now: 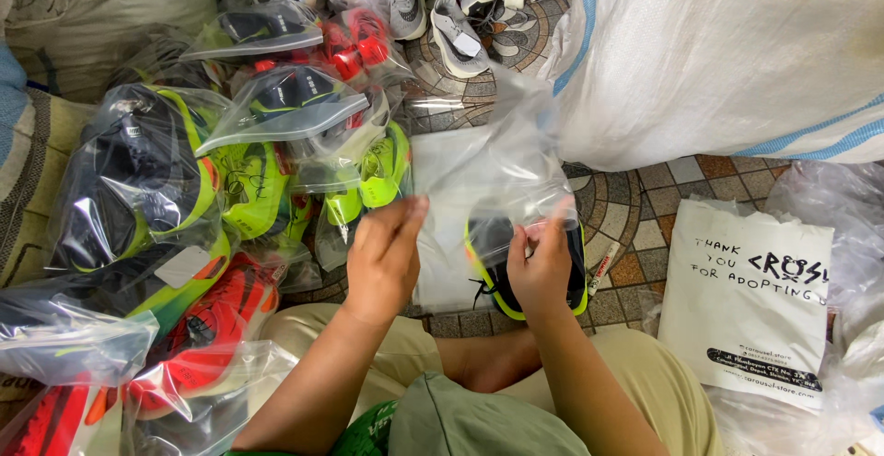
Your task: The person organizes and packs various athletic shoes into plastic bags, writing sizes on the bags with a marker before sealing them.
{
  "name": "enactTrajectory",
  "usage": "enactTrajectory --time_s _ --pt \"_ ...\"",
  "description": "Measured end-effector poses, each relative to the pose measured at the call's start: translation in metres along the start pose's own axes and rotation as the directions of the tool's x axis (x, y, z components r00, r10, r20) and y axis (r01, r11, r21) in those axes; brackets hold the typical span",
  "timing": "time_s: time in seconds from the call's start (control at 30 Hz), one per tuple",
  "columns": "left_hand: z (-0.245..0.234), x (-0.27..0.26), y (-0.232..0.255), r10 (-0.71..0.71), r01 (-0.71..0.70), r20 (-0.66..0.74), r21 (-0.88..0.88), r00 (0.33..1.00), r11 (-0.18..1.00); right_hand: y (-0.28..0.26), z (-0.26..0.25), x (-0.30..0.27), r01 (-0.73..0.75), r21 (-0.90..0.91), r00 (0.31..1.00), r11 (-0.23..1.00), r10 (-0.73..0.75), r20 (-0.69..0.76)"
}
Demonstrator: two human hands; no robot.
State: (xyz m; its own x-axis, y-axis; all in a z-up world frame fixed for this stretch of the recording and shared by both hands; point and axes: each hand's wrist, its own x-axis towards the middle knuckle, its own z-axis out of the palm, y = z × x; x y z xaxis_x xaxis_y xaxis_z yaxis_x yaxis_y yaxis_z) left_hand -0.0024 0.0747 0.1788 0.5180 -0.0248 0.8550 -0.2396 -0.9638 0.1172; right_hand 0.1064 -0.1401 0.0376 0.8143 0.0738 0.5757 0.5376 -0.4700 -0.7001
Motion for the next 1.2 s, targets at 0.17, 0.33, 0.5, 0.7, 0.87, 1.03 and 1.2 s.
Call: enactTrajectory --time_s 0.17,0.33,0.5,0.7,0.87,1.03,1.2 --pt "0.027 -0.035 -0.017 -0.412 0.218 0.435 0.430 0.801 0.876 -0.040 -0.015 0.004 -0.215 -0.296 0.730 0.930 0.355 0.584" --pt "0.022 -0.027 -0.015 -0.491 0.269 0.459 0.467 0.740 0.842 -0.007 -0.008 0.005 -0.229 -0.233 0.608 0.945 0.326 0.723" --pt "0.014 -0.018 -0.031 -0.414 0.291 0.368 0.345 0.833 0.892 -0.006 -0.037 0.024 -0.383 0.059 0.779 0.922 0.288 0.558" --pt "0.014 -0.017 -0.043 -0.435 0.362 0.340 0.257 0.834 0.896 -0.031 -0.086 0.045 -0.666 0.389 0.653 0.637 0.246 0.716" --pt "0.001 -0.016 -0.041 -0.436 0.388 0.309 0.207 0.845 0.898 -0.029 -0.093 0.049 -0.621 -0.121 0.551 0.774 0.541 0.635" --pt "-0.008 -0.017 -0.045 -0.447 0.400 0.277 0.209 0.851 0.892 0.009 -0.056 0.012 -0.154 -0.664 0.247 0.731 0.680 0.691" --pt "-0.015 -0.012 -0.044 -0.485 0.459 0.293 0.156 0.824 0.875 0.022 -0.025 -0.003 0.114 -0.722 0.104 0.682 0.715 0.692"
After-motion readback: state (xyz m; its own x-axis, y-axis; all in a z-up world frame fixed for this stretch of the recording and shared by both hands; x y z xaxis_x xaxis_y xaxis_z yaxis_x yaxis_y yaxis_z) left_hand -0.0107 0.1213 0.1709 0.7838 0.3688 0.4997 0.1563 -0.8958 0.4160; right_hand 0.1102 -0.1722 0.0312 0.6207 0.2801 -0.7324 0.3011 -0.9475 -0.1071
